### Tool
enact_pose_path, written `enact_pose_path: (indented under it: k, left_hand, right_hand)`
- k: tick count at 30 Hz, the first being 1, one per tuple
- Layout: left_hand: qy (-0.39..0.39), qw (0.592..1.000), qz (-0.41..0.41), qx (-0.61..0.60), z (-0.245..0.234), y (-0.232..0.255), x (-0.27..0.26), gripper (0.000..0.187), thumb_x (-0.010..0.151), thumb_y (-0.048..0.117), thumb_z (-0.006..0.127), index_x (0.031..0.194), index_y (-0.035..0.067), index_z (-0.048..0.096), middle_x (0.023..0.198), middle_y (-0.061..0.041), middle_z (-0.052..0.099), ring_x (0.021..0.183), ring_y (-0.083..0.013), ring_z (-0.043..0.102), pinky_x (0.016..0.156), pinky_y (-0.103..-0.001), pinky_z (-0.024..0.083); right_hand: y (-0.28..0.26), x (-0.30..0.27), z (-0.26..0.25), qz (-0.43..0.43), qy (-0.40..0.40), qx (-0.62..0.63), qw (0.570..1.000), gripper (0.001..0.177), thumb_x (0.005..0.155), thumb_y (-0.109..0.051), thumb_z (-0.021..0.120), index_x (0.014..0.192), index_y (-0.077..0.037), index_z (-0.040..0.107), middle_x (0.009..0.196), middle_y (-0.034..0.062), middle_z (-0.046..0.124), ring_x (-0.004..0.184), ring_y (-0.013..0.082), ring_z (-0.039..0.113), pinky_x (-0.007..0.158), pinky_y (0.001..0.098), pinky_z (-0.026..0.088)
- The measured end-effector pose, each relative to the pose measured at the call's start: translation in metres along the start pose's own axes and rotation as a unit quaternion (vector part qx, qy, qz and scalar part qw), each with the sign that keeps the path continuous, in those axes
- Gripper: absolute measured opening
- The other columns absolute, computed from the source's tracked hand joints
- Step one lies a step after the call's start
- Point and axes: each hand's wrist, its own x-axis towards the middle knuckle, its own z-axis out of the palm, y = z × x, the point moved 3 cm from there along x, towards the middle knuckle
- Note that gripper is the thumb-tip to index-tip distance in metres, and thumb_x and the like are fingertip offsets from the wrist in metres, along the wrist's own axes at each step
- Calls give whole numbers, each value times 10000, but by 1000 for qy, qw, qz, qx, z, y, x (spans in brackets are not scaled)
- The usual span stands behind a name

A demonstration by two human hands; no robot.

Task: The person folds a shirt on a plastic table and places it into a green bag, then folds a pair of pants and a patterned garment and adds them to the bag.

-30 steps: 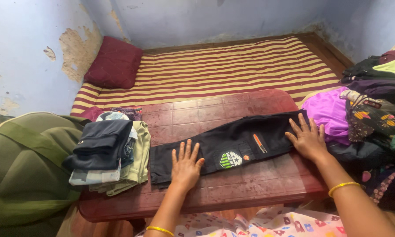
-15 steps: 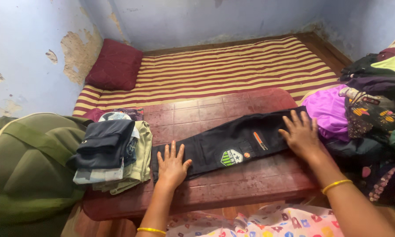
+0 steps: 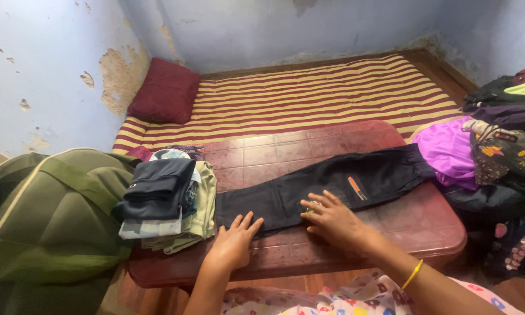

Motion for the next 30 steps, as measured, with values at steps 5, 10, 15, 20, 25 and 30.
enact_pose_path:
  k: [5, 10, 15, 20, 25, 30]
  left_hand:
    - [78, 996, 38, 25, 3, -2, 4, 865, 796, 13, 744, 1548, 202, 361, 1647, -163, 234, 1492, -392, 260, 1108, -592, 367]
    - [107, 993, 44, -11, 0, -3, 2, 779, 768, 70, 790, 1463, 184, 456, 1561, -139, 380, 1428, -344, 376, 1024, -524, 453]
    - [114, 993, 28, 2, -2, -20, 2, 828, 736, -8, 757, 1476, 228, 469, 1573, -109, 385, 1408, -317, 406, 991, -490, 486]
    - [97, 995, 25, 9, -3, -21, 3, 868, 724, -37, 752, 1489, 231, 440, 1585, -135, 337, 1433, -329, 356, 982, -483, 495]
    - [150, 986, 27, 61, 4, -23, 12, 704, 719, -28, 736, 1360, 171, 528, 1379, -108, 494, 1277, -316, 490, 868, -458, 540]
    - [312, 941, 87, 98, 16, -25, 30, 417, 755, 29, 708, 1147, 121, 602, 1117, -85, 589, 1053, -310, 582, 713, -418, 543]
  right_hand:
    - [-16, 5, 7, -11, 7, 25, 1000, 517, 854, -311, 725, 1301, -67, 639, 1440, 146, 554, 1343, 338, 472, 1133, 531, 302]
    - [-19, 7, 4, -12, 18, 26, 999, 477, 858, -282, 728, 1278, -71, 648, 1417, 150, 571, 1317, 337, 508, 1098, 484, 374]
    - [-16, 7, 4, -23, 25, 30, 999, 475, 845, -267, 737, 1270, -72, 654, 1408, 141, 579, 1295, 335, 530, 1058, 471, 411]
    - [-11, 9, 7, -21, 22, 35, 999, 458, 836, -266, 740, 1251, -88, 665, 1392, 116, 594, 1278, 326, 545, 1032, 451, 438]
    - [-10, 10, 10, -28, 29, 30, 999, 450, 836, -256, 740, 1244, -82, 666, 1366, 110, 605, 1248, 318, 559, 989, 446, 457]
    - [-12, 12, 13, -26, 35, 16, 999, 441, 841, -266, 750, 1231, -79, 663, 1351, 117, 602, 1245, 310, 561, 1010, 457, 453]
